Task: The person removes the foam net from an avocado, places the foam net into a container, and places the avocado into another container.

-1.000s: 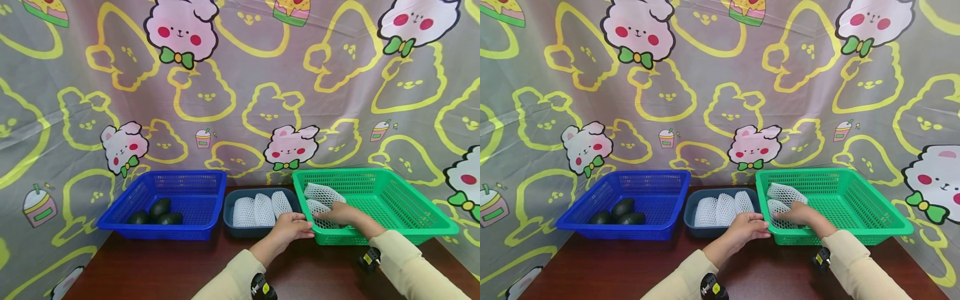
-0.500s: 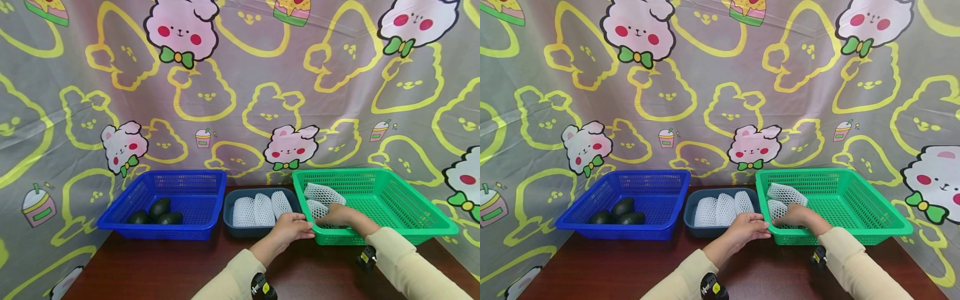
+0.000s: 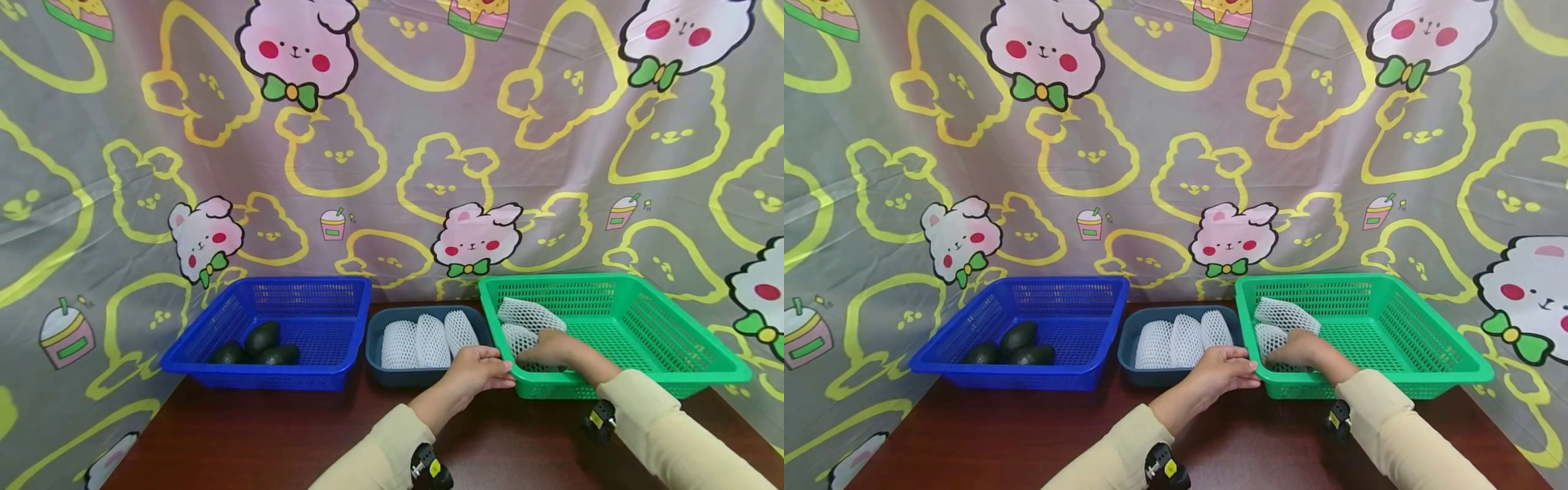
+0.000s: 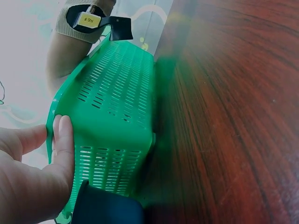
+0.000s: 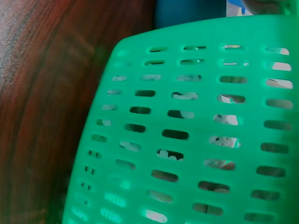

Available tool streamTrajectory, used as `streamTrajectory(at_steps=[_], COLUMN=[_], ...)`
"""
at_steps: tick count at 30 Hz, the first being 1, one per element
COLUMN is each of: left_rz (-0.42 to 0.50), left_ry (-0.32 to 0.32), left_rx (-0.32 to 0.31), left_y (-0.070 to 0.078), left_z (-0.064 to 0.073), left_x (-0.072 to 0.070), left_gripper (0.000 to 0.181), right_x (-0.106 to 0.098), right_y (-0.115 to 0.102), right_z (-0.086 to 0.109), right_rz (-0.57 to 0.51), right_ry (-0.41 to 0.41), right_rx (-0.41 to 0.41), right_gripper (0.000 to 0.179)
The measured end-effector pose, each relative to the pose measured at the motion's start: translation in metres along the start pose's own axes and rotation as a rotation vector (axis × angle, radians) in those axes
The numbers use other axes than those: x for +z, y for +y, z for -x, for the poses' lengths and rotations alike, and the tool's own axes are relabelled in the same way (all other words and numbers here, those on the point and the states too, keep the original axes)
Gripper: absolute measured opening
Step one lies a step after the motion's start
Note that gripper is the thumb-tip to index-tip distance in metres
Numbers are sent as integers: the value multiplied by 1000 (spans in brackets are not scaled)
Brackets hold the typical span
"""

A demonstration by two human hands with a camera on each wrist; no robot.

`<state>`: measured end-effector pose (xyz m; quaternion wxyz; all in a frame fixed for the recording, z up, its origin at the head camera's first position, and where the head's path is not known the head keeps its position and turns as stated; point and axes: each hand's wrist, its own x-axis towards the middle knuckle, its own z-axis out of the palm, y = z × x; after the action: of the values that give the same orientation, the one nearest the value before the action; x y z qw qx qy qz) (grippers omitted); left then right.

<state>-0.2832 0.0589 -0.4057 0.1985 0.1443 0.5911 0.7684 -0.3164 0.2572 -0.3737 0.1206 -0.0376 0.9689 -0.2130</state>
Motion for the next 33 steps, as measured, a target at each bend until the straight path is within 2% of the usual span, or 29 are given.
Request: streamTrajectory(at_steps=[6, 15, 22, 33], left_rz=[-19, -16, -13, -44], left_ry=[-1, 0, -3, -30], left_rx=[-18, -32, -40, -27], left_y=[2, 2, 3, 3], left_z=[0, -1, 0, 6], left_x=[0, -2, -3, -12], left_gripper=[26, 25, 26, 30], right_x=[-9, -23, -34, -45], right_y=[3, 1, -3, -19], right_z=[6, 21, 32, 48], right_rz=[-28, -113, -156, -161], right_ry=[39, 141, 212, 290], right_rx=[4, 6, -31, -59], right_gripper=[77, 73, 66, 79])
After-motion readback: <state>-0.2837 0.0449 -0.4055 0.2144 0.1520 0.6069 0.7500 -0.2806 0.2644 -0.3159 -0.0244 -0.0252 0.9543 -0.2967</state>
